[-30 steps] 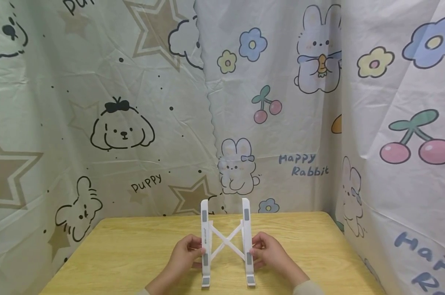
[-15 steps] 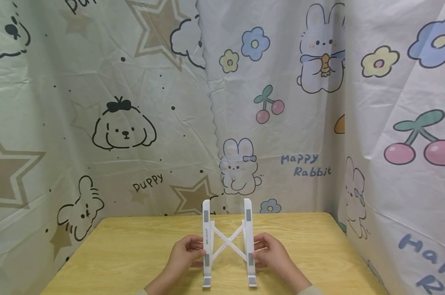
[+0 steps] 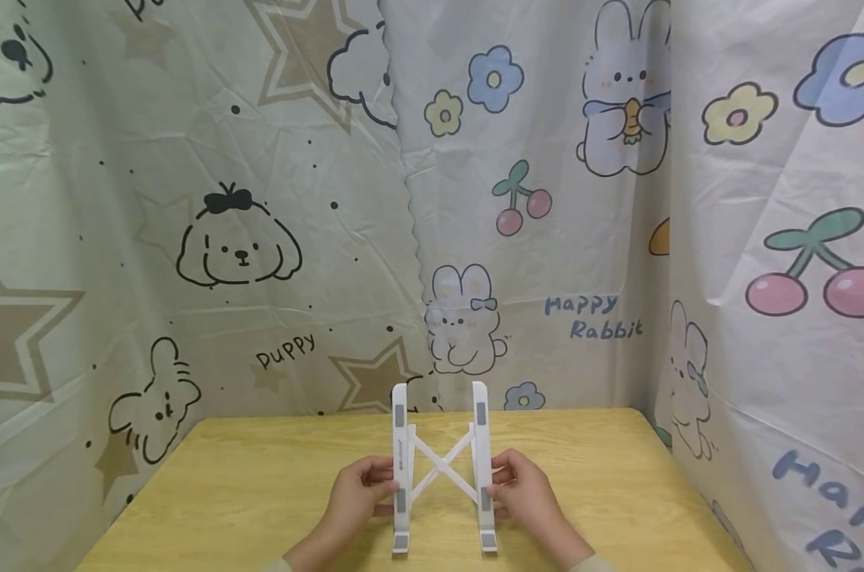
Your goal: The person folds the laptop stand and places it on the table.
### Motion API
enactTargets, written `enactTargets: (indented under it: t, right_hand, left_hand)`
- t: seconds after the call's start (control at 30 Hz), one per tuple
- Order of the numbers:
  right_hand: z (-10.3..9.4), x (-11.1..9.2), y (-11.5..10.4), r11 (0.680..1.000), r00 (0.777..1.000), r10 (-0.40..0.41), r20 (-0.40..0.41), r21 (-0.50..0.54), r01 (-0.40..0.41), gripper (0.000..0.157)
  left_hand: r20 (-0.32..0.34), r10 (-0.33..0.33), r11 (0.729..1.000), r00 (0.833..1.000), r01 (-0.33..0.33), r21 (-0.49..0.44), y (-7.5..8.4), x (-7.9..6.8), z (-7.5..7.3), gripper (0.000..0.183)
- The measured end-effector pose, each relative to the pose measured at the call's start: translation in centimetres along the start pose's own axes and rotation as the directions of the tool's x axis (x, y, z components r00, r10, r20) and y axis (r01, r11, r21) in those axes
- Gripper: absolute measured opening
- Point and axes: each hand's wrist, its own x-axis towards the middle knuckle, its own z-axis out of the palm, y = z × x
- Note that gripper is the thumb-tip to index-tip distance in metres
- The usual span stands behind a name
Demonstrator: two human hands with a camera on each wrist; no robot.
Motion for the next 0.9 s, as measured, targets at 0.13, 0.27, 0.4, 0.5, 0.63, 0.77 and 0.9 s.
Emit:
enactTargets:
  t: [0.13,0.27,0.4,0.5,0.63,0.77,0.9]
  right_hand:
    - [0.0,0.2,0.1,1.0,1.0,0.011,0.004,0.02,-0.011,0.032]
    - [0.1,0.3,0.1,0.999,1.0,0.024,-0.004,0.035,-0.024,0.031]
    - [0.2,0.4,0.1,0.999,1.0,0.03,-0.004,0.043,-0.03,0.032]
    - [0.3,0.4,0.0,0.998,0.999,0.034,-0.006,0.045,-0.034,0.032]
    - [0.5,0.4,0.0,0.998,0.999,0.042,-0.016,0.052,-0.041,0.033]
    - [0.8,0.4,0.0,0.997,0.999,0.048,-0.024,0.058,-0.047,0.033]
    - [0.9,0.4,0.1,0.997,0.998,0.05,-0.034,0.063,-0.048,0.033]
  left_hand:
    - [0.002,-0.01,1.0,1.0,0.01,0.004,0.2,0.0,0.2,0.027]
    - [-0.001,-0.016,1.0,1.0,0.016,0.002,0.4,0.2,0.4,0.026]
    - [-0.001,-0.016,1.0,1.0,0.016,0.005,0.4,0.3,0.7,0.026]
    - [-0.003,-0.008,1.0,1.0,0.008,0.015,0.2,0.5,0.9,0.027]
    - [-0.01,0.002,0.999,1.0,-0.002,0.034,0.0,0.6,1.3,0.027]
    - [-0.011,0.009,0.998,1.0,-0.008,0.058,0.0,0.6,1.7,0.027]
    - [-0.001,0.014,0.998,1.0,-0.014,0.059,0.1,0.7,2.0,0.026]
